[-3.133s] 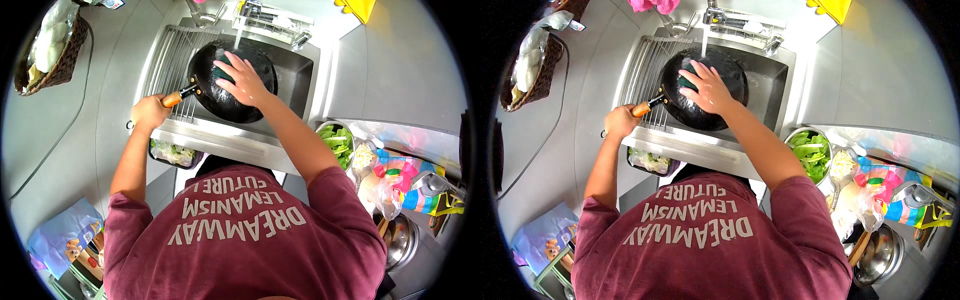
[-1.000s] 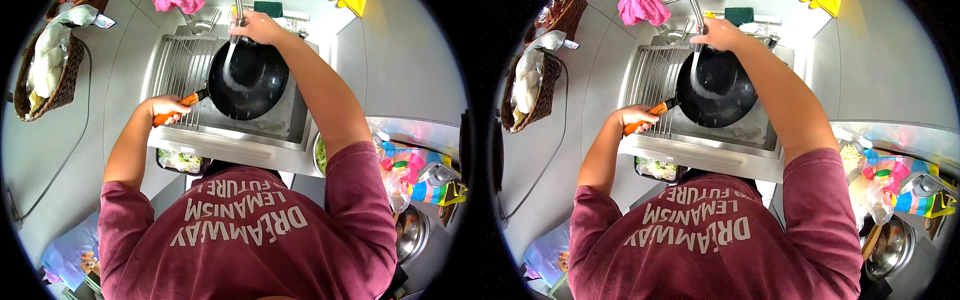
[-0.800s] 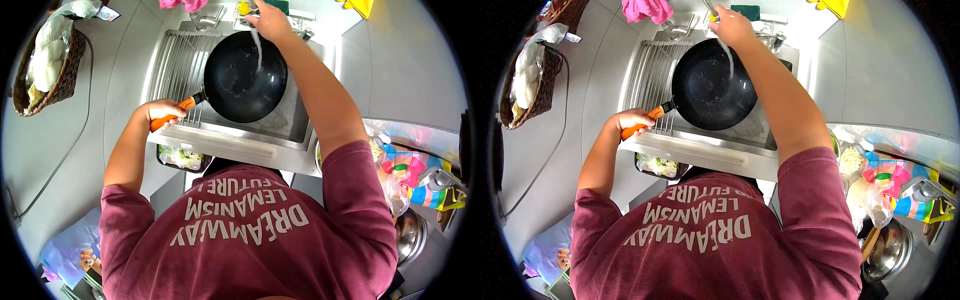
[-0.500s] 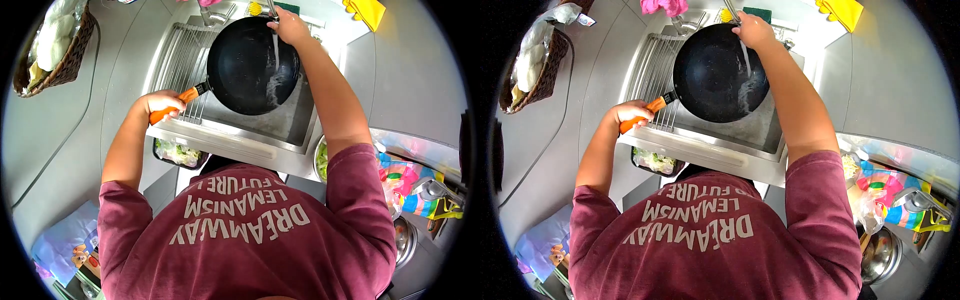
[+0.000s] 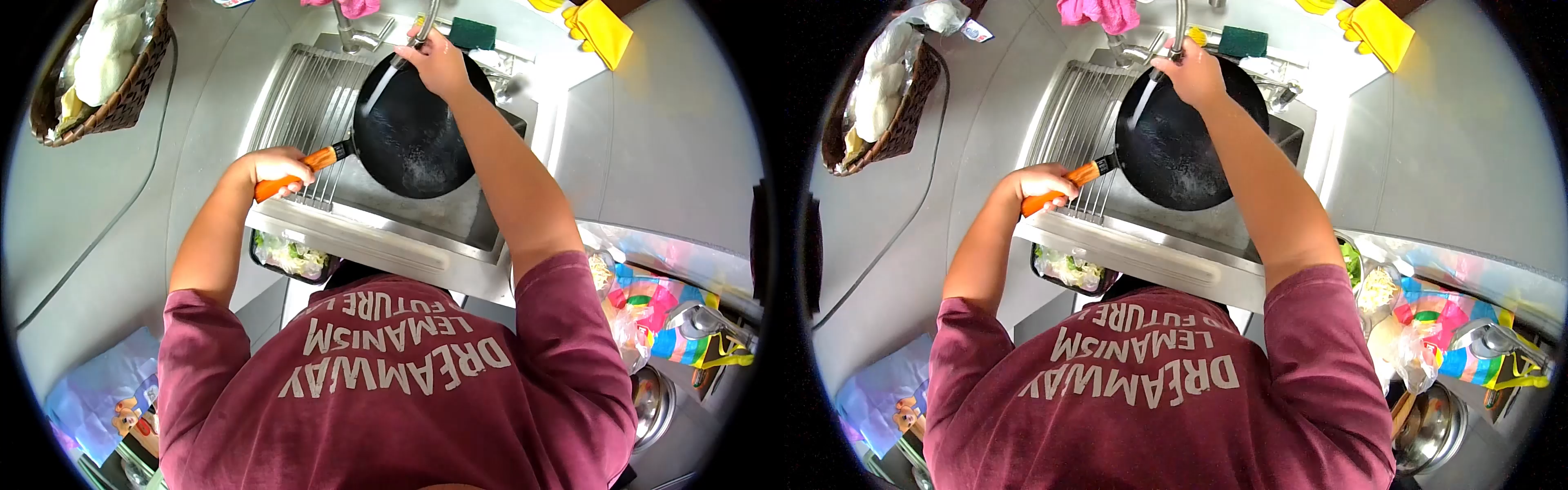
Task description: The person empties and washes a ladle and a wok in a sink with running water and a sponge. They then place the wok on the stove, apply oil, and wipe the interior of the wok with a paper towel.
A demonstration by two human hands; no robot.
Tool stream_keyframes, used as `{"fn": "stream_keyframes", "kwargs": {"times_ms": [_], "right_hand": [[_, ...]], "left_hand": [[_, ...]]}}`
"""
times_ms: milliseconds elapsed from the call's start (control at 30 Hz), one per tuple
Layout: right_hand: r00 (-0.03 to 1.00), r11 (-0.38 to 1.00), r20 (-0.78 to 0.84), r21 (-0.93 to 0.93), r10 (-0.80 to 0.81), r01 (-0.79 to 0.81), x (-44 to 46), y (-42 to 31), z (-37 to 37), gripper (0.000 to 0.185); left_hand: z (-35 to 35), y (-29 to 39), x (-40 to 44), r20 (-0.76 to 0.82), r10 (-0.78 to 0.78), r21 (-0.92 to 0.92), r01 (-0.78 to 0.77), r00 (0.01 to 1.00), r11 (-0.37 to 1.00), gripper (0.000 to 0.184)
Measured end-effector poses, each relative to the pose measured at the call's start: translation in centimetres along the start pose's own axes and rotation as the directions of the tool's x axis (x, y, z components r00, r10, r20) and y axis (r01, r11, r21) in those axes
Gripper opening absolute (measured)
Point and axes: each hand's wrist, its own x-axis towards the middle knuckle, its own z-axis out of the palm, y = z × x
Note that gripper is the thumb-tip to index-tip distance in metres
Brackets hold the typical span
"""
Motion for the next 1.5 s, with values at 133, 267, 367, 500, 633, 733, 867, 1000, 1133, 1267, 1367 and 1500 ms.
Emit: {"fn": "stream_keyframes", "kwargs": {"times_ms": [133,267,367,500,633,733,867,1000,1133,1267,1367,1500], "right_hand": [[0.998,0.927,-0.041,0.373,0.046,-0.028,-0.7,2.6,0.6,0.042],[0.989,0.942,-0.145,0.333,0.017,0.032,-1.1,0.1,-0.7,0.043],[1.0,0.956,-0.024,0.294,-0.01,0.017,-2.0,-1.7,-0.7,0.041],[1.0,0.928,0.023,0.372,0.013,-0.021,-3.7,-2.7,1.6,0.042],[0.997,0.97,0.024,0.229,0.079,-0.083,-5.4,-3.0,2.0,0.049],[0.997,0.997,-0.06,0.069,0.048,-0.044,-5.9,-1.8,-0.5,0.054],[0.833,0.857,-0.484,0.515,0.267,0.024,-6.4,1.3,-0.2,0.05],[0.772,0.384,-0.15,0.914,0.618,-0.13,-6.6,4.8,5.3,0.027],[0.776,0.229,0.25,0.864,0.58,-0.449,-2.6,6.1,10.0,0.03],[0.851,0.823,0.178,0.219,0.494,-0.524,0.5,7.1,11.6,0.027],[0.972,0.963,-0.062,-0.135,0.226,-0.232,3.2,4.1,12.6,0.025],[0.921,0.878,-0.098,-0.276,0.378,-0.39,9.1,6.0,15.3,0.034]], "left_hand": [[0.1,0.2,0.3,-0.043,-0.018,0.043,0.019,0.999,0.999,0.02],[0.0,1.5,1.0,-0.046,-0.021,0.168,0.029,0.999,0.985,0.02],[-0.3,2.6,3.3,-0.011,0.006,0.334,-0.002,1.0,0.943,0.018],[1.2,5.8,6.3,-0.029,-0.012,0.449,0.023,1.0,0.893,0.019],[2.7,8.3,8.5,-0.117,-0.034,0.548,0.093,0.993,0.831,0.018],[1.5,8.3,9.1,-0.107,-0.005,0.55,0.064,0.994,0.833,0.018],[1.0,8.9,7.8,-0.183,-0.019,0.558,0.12,0.983,0.821,0.021],[0.5,8.5,7.7,-0.232,0.001,0.566,0.134,0.973,0.813,0.023],[-0.3,7.4,7.7,-0.267,-0.042,0.51,0.178,0.963,0.841,0.022],[-1.5,7.1,6.8,-0.26,-0.025,0.535,0.166,0.965,0.829,0.022],[-2.4,7.1,7.1,-0.254,-0.039,0.542,0.176,0.966,0.822,0.023],[-2.6,7.7,6.7,-0.268,-0.05,0.534,0.192,0.962,0.824,0.024]]}}
